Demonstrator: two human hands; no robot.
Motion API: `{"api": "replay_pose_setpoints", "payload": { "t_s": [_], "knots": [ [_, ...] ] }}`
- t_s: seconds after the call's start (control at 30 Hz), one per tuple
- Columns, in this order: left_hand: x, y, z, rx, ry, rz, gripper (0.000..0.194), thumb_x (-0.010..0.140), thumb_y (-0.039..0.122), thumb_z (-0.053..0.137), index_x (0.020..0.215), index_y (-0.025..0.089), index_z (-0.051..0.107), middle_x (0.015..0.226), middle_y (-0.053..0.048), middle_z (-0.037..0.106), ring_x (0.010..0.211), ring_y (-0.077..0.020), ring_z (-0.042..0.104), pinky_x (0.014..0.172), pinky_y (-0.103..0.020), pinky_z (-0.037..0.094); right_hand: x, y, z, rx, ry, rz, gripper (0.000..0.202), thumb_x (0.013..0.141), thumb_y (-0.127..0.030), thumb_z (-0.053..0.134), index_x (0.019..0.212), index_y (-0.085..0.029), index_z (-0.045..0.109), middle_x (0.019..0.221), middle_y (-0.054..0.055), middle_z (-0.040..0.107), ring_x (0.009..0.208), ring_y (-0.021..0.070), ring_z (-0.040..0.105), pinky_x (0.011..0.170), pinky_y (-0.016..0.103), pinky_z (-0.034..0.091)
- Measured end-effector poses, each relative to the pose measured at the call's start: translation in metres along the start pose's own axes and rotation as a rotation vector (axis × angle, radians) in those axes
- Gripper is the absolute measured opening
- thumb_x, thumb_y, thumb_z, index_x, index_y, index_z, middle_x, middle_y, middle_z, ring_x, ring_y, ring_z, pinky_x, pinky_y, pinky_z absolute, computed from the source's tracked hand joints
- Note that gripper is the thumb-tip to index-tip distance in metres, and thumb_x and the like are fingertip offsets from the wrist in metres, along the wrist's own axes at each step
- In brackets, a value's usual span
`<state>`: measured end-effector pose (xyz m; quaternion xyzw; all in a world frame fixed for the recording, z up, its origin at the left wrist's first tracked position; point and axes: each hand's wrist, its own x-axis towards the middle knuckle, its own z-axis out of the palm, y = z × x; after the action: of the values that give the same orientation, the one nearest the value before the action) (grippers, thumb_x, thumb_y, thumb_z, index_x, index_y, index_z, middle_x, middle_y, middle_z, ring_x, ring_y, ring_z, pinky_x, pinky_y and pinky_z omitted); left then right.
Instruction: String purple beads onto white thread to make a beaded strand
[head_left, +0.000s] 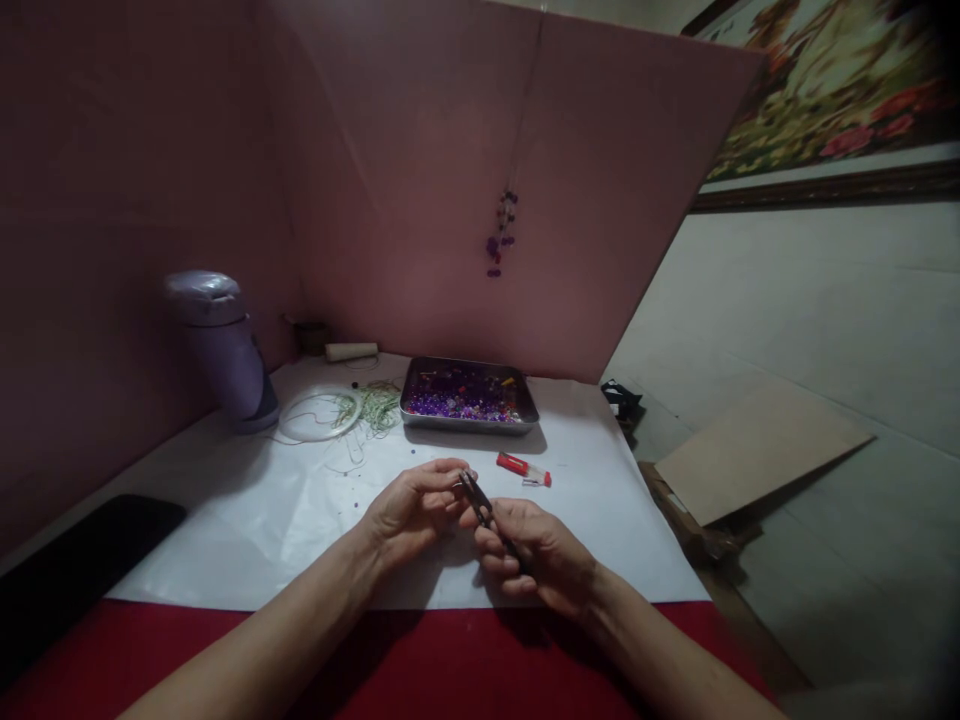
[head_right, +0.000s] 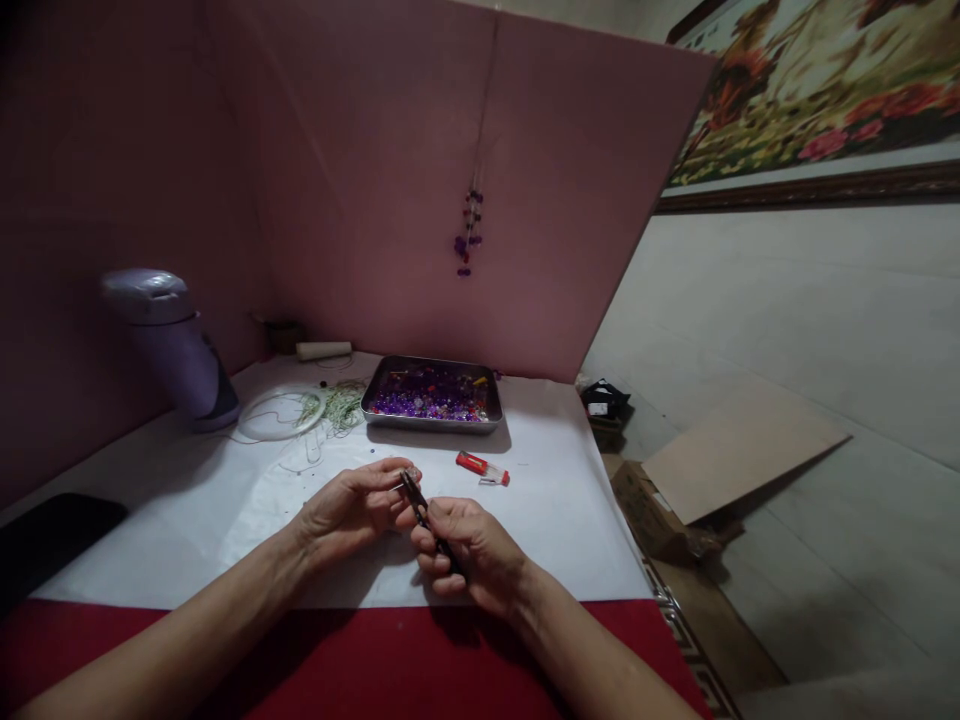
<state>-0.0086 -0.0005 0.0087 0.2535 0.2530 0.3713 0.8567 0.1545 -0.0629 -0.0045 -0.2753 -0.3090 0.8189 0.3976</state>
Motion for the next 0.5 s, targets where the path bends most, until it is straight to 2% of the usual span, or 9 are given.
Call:
{"api": "replay_pose_setpoints", "payload": {
  "t_s": [0.17, 0.5],
  "knots": [
    [0.0, -0.0013, -0.0002, 0.02, -0.015, 0.007, 0.014, 0.069, -0.001, 0.054, 0.078, 0.008, 0.061, 0.075, -0.008, 0.063, 0.067, -0.0136, 0.059, 0.064, -0.025, 0.048, -0.0009, -0.0003, 0.0011, 0.026, -0.011, -0.004, 0.022, 0.078, -0.027, 0.064, 0.092, -0.01, 0.061, 0.063, -0.004, 0.042, 0.045, 0.0029, 0.034, 0.033, 0.012, 0.015],
    [0.0014, -0.0027, -0.0028, 0.029, -0.01, 0.006, 0.015, 0.069, -0.001, 0.056, 0.079, 0.009, 0.062, 0.076, -0.008, 0.063, 0.067, -0.0137, 0.059, 0.066, -0.025, 0.047, -0.0012, -0.0019, 0.0047, -0.028, 0.087, 0.017, 0.023, 0.075, -0.027, 0.066, 0.091, -0.011, 0.063, 0.061, -0.004, 0.044, 0.041, 0.0013, 0.03, 0.031, 0.012, 0.013]
  ]
}}
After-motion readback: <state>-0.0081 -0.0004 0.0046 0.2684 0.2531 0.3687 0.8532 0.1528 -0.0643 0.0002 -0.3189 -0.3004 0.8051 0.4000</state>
